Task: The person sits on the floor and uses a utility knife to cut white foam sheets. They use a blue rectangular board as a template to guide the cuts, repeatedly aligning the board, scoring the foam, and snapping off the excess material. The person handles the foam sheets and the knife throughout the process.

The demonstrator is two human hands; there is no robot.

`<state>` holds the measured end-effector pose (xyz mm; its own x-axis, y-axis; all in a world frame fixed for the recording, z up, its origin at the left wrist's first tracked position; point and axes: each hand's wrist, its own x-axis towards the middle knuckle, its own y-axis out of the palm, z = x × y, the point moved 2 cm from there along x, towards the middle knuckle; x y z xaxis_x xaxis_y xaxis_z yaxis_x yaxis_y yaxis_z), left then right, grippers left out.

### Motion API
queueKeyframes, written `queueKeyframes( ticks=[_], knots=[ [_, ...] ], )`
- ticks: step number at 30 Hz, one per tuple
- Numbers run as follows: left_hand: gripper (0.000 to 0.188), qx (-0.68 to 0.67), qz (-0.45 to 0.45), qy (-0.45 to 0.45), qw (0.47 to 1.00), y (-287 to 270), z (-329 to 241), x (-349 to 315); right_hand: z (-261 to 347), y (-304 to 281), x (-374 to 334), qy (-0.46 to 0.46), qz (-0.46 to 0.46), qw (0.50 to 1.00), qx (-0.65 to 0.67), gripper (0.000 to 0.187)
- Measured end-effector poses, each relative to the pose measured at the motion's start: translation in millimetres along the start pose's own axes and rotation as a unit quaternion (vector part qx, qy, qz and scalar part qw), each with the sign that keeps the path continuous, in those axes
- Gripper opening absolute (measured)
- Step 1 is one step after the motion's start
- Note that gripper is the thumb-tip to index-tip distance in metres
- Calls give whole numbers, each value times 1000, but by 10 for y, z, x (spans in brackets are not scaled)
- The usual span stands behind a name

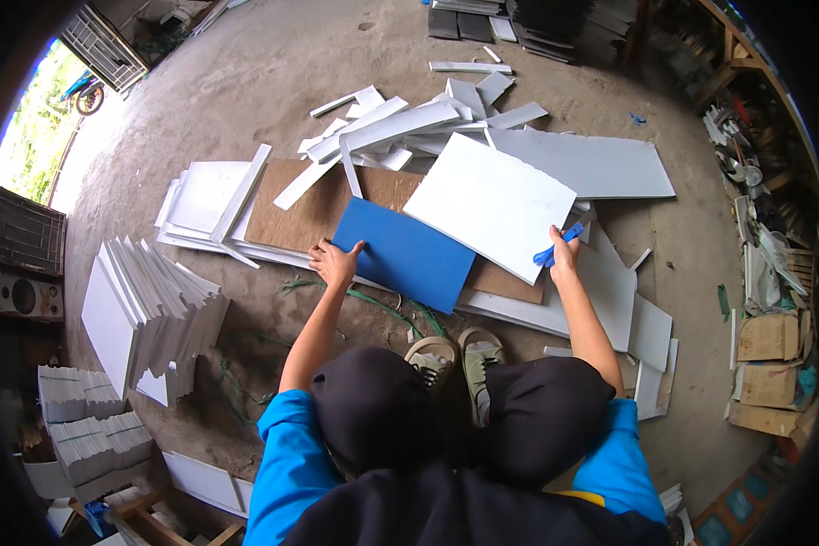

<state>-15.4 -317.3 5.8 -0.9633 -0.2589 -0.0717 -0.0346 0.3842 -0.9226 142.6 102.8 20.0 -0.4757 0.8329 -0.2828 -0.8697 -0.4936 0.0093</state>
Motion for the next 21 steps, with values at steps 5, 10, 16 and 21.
queueKeyframes(
  ticks=[5, 10, 16, 21],
  knots=[
    [85, 22, 44, 17, 999, -134, -155, -16, -310, 187, -10, 54, 35, 998, -14, 38],
    [76, -165, 92, 70, 979, -191, -3, 340, -456, 318, -13, 70, 67, 995, -19, 23],
    [47, -238, 17, 179, 954, -1071, -179, 732, -429, 253, -85, 44, 81, 991, -99, 22],
    [29, -266, -119, 292, 911, -2229, -775, 321, -443, 95, -64, 7, 42, 970, -240, 19]
  ],
)
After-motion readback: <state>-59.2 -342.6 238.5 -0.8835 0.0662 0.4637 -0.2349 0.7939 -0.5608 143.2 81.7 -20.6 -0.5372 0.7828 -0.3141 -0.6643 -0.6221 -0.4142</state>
